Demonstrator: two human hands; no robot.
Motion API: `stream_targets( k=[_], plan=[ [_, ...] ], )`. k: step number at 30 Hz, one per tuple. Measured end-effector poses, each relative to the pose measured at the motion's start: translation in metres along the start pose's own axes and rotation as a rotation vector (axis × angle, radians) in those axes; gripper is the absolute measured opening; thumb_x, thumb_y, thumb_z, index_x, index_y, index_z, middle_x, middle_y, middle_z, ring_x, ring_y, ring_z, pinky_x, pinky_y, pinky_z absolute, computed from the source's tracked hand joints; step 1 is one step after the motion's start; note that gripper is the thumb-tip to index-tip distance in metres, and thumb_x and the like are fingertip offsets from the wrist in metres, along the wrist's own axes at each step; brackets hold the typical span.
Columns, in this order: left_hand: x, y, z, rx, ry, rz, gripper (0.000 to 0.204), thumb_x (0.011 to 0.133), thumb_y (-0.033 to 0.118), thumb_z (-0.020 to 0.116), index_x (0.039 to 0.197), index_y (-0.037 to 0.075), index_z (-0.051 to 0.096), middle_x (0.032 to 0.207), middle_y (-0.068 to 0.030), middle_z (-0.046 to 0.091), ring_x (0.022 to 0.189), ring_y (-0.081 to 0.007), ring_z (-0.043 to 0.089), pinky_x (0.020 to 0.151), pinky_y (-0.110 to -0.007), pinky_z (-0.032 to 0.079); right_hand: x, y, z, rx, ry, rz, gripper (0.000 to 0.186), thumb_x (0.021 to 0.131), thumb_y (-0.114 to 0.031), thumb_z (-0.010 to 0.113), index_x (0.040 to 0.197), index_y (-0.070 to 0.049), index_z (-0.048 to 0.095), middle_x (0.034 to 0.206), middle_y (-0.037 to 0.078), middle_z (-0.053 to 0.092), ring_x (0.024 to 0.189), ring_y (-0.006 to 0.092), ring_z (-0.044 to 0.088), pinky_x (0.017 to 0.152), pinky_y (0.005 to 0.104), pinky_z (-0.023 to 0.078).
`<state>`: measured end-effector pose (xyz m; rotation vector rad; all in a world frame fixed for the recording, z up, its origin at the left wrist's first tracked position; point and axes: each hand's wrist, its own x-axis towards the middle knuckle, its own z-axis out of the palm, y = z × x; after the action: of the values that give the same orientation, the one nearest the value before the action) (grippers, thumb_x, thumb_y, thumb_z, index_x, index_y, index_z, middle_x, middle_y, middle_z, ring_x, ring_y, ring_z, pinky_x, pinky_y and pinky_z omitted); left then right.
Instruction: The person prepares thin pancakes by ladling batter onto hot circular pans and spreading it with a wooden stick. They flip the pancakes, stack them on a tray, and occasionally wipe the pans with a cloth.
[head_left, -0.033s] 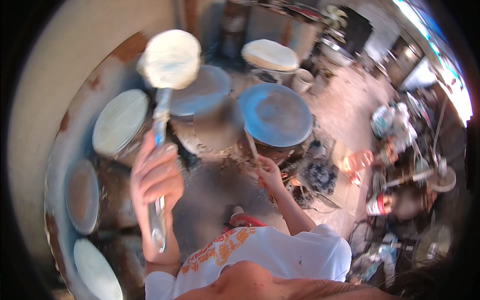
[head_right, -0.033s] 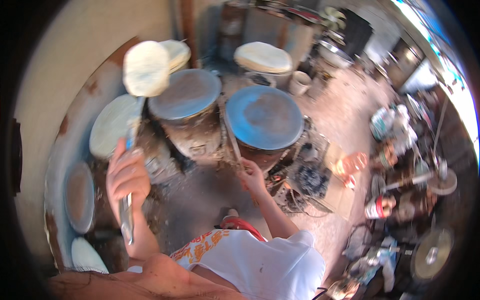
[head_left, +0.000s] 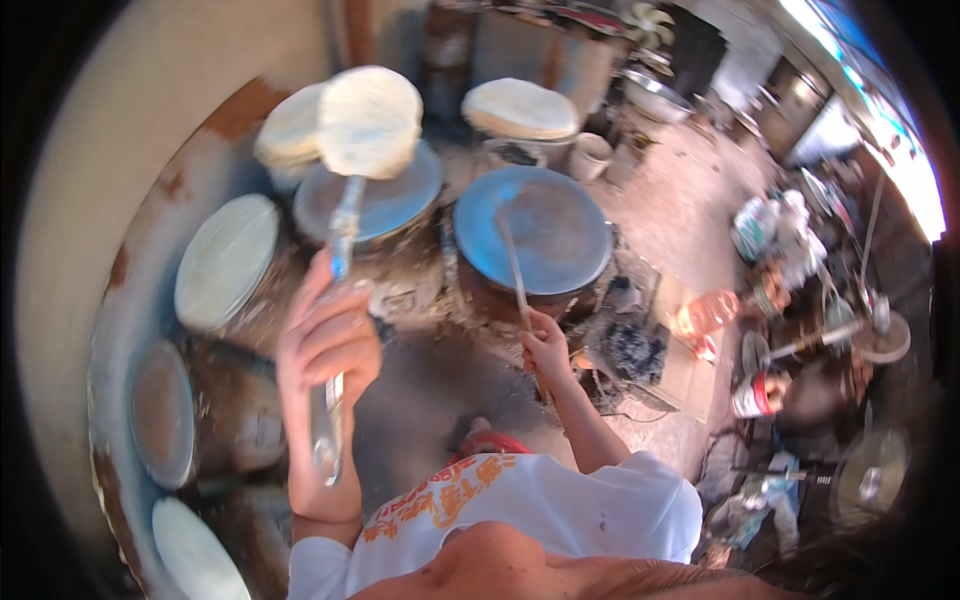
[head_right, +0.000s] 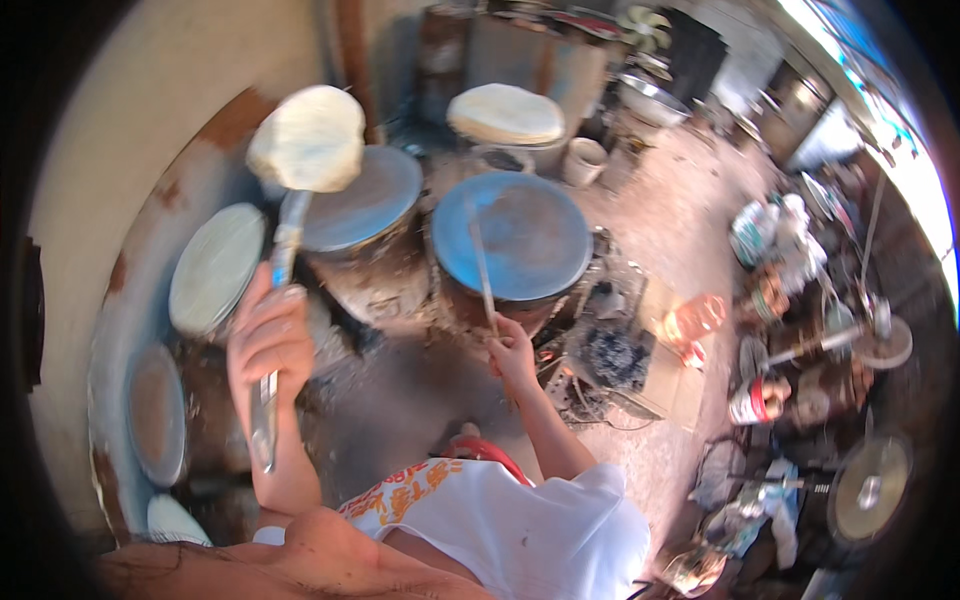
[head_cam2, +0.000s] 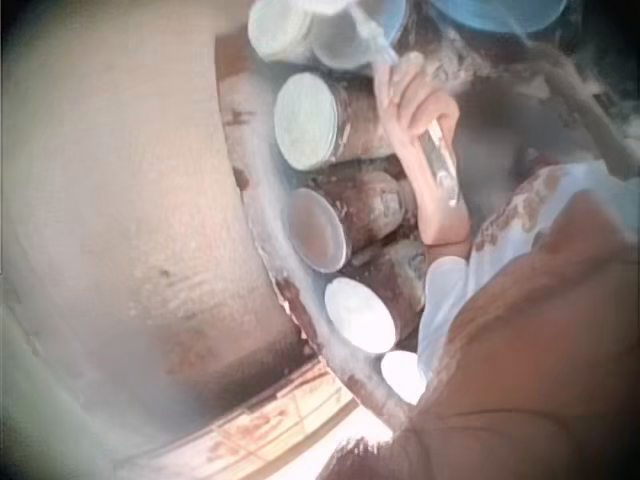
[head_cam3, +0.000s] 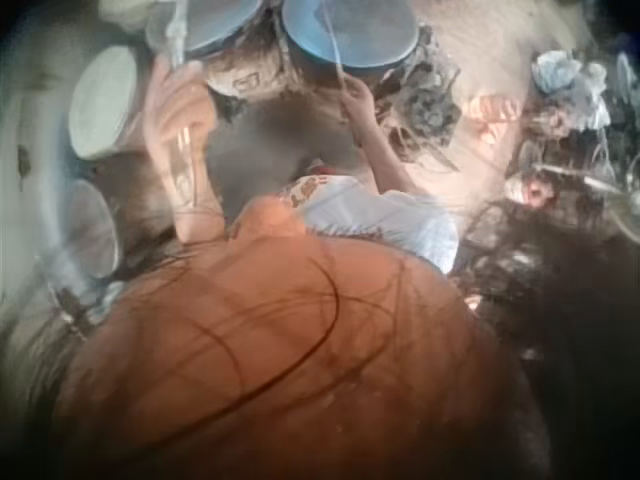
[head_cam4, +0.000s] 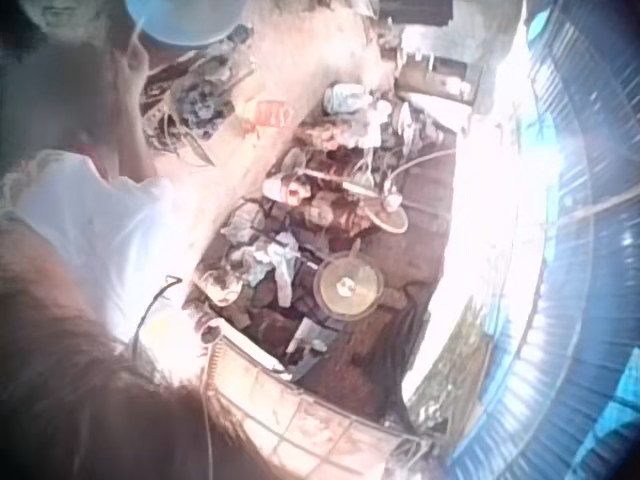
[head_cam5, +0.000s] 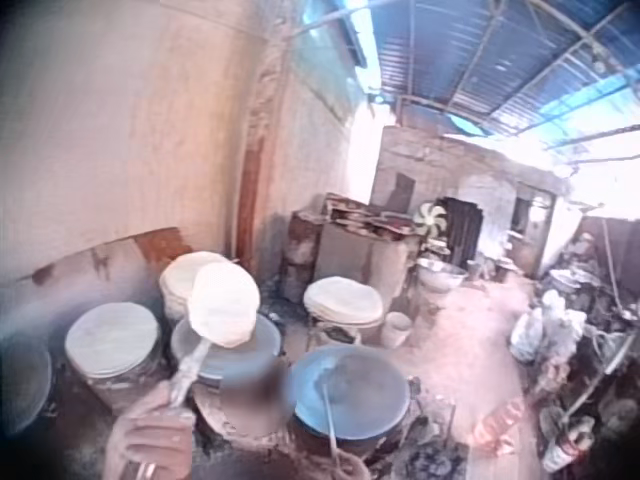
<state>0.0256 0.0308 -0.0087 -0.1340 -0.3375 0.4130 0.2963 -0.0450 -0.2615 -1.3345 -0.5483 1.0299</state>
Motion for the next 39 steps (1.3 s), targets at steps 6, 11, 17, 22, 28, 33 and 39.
stream_targets(
  k=[6, 11, 17, 22, 28, 33, 39],
  plan=[
    [0.201, -0.015, -0.161, -0.219, 0.336, -0.366, 0.041, 0.097, 0.038, 0.045, 0.07, 0.008, 0.037, 0.049, 0.0028, 0.035, 0.037, -0.0086, 0.038, 0.037, -0.022, 0.036, 0.034, -0.015, -0.13, 0.019, 0.498, -0.11, 0.037, 0.086, 0.0, 0.056, 0.123, -0.002, 0.054, 0.075, 0.002, 0.058, 0.049, 0.0074, 0.049, 0.041, 0.0223, 0.042],
    [0.267, -0.024, -0.276, 0.304, 0.745, -0.327, 0.015, 0.093, 0.028, 0.056, 0.093, 0.014, 0.05, 0.057, 0.0064, 0.036, 0.042, -0.0014, 0.036, 0.036, -0.016, 0.033, 0.042, 0.038, -0.112, 0.088, 0.638, -0.051, 0.04, 0.08, 0.004, 0.053, 0.119, -0.001, 0.057, 0.081, 0.003, 0.061, 0.056, 0.0078, 0.054, 0.047, 0.0215, 0.046],
    [0.31, 0.01, -0.323, 0.83, 0.779, -0.464, 0.038, 0.093, 0.02, 0.056, 0.127, 0.033, 0.044, 0.06, 0.0051, 0.039, 0.041, -0.0019, 0.035, 0.035, -0.017, 0.032, 0.088, 0.035, -0.063, 0.048, 0.843, -0.198, 0.045, 0.068, 0.006, 0.06, 0.113, -0.001, 0.059, 0.099, 0.008, 0.053, 0.088, 0.0175, 0.056, 0.08, 0.0288, 0.046],
    [0.343, 0.045, -0.323, 1.241, 0.674, -0.669, 0.048, 0.093, 0.017, 0.053, 0.136, 0.031, 0.037, 0.06, 0.0027, 0.04, 0.041, -0.0062, 0.036, 0.035, -0.024, 0.031, 0.076, 0.045, -0.04, -0.613, 0.996, -0.335, 0.048, 0.066, 0.004, 0.06, 0.113, 0.001, 0.055, 0.107, 0.017, 0.05, 0.1, 0.0346, 0.051, 0.09, 0.0387, 0.042],
    [0.362, 0.063, -0.342, 1.75, 0.424, -0.533, 0.055, 0.091, 0.012, 0.054, 0.14, 0.03, 0.038, 0.056, -0.0002, 0.043, 0.038, -0.0096, 0.04, 0.034, -0.027, 0.034, 0.098, -0.003, -0.066, -1.003, 0.999, -0.242, 0.041, 0.069, 0.004, 0.058, 0.11, -0.003, 0.059, 0.106, 0.014, 0.055, 0.101, 0.0346, 0.052, 0.085, 0.0401, 0.045],
    [0.359, 0.102, -0.327, 2.181, 0.371, -0.594, 0.054, 0.09, 0.013, 0.055, 0.138, 0.034, 0.041, 0.063, -0.0038, 0.054, 0.038, -0.0119, 0.043, 0.037, -0.029, 0.041, 0.093, 0.01, -0.027, -0.972, 1.01, -0.23, 0.041, 0.071, 0.005, 0.054, 0.109, -0.006, 0.06, 0.107, 0.012, 0.058, 0.098, 0.0329, 0.055, 0.084, 0.039, 0.048],
    [0.329, 0.202, -0.375, 2.431, 0.056, -0.126, 0.05, 0.089, 0.005, 0.054, 0.135, 0.023, 0.047, 0.132, -0.0108, 0.052, 0.094, -0.0203, 0.063, 0.079, -0.03, 0.05, 0.131, 0.009, -0.067, -0.206, 0.818, -0.251, 0.027, 0.079, -0.006, 0.058, 0.105, -0.003, 0.062, 0.098, 0.012, 0.061, 0.086, 0.0292, 0.059, 0.075, 0.0376, 0.049]
  ],
)
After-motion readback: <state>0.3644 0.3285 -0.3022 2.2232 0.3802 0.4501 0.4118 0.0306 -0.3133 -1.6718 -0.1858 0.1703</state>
